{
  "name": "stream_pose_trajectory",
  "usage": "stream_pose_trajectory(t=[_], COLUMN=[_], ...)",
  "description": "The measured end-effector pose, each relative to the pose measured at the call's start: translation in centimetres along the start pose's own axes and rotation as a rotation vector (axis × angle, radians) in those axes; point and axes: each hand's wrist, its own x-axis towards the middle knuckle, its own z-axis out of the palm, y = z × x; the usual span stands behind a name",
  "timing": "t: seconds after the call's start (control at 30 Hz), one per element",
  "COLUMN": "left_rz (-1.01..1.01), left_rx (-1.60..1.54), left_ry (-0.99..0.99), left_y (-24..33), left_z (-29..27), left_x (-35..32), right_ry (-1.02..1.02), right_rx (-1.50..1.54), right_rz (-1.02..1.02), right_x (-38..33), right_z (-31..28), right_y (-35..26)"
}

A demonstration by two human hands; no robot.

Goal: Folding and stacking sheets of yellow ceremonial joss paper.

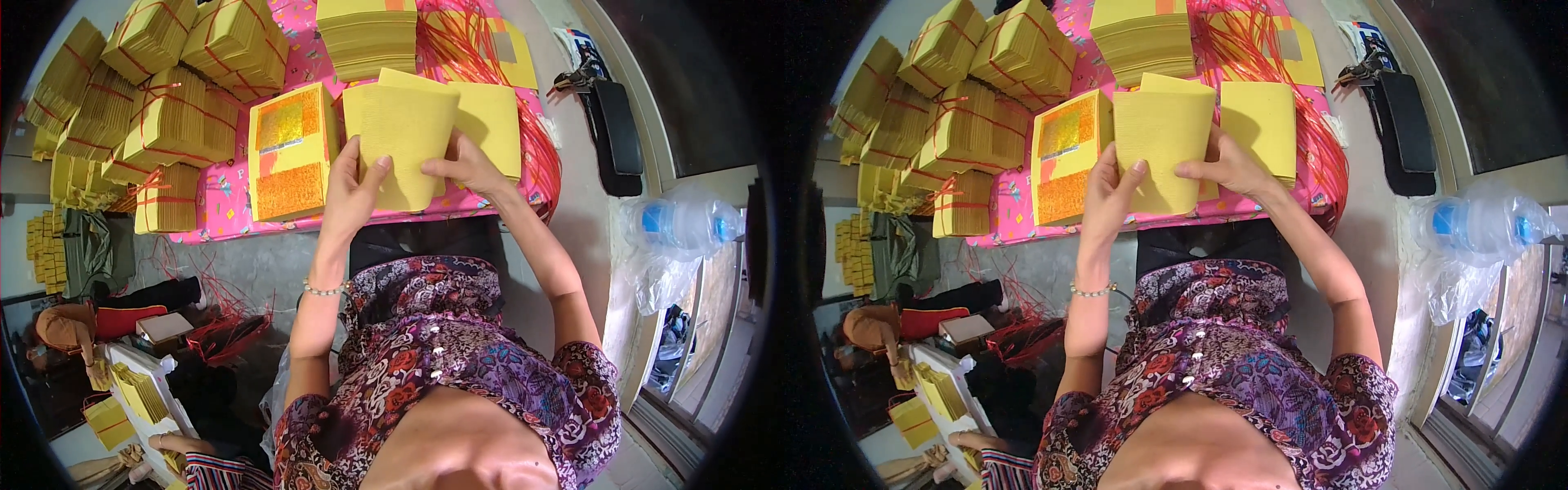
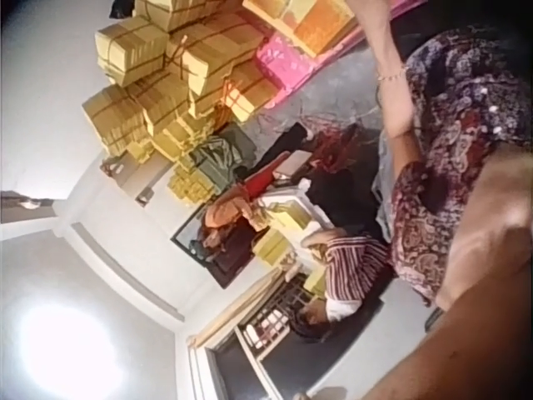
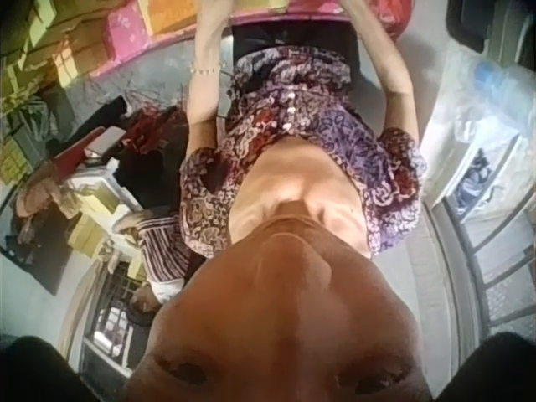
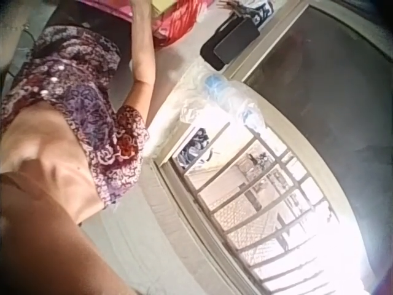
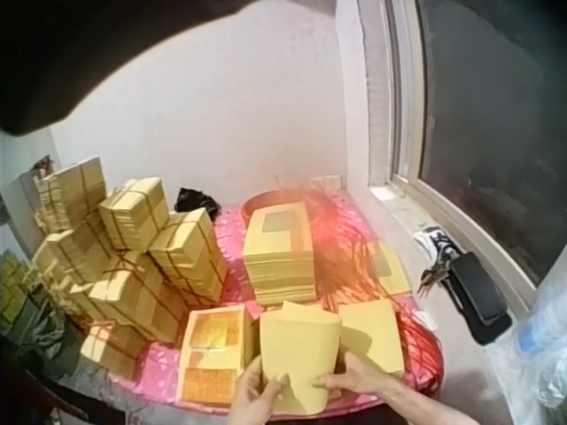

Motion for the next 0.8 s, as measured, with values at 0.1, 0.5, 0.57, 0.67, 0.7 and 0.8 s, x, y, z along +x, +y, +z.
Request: stream_pose_trajectory(t=[0.1,0.5,0.57,0.67,0.7,0.8], left_rz=[0.144,-0.102,-0.143,-0.192,-0.202,-0.211], left_rx=[0.641,-0.125,-0.157,-0.192,-0.195,-0.2], left_ry=[0.146,-0.142,-0.131,-0.11,-0.1,-0.115], left_y=[-1.1,-0.8,-0.5,-0.3,-0.3,-0.5], left_z=[-0.2,0.2,0.5,0.9,0.9,0.7], left_x=[0.3,1.6,1.6,1.6,1.6,1.8], right_ry=[0.073,0.257,0.237,0.244,0.243,0.253], right_rx=[0.046,0.015,0.065,0.075,0.075,0.081], right_rz=[0.12,0.179,0.136,0.136,0.138,0.122], right_x=[-0.6,-1.0,-0.8,-0.7,-0.7,-0.8], right_z=[0.2,0.6,0.5,0.5,0.6,0.9], right_y=[-0.1,0.1,0.1,0.1,0.1,0.0])
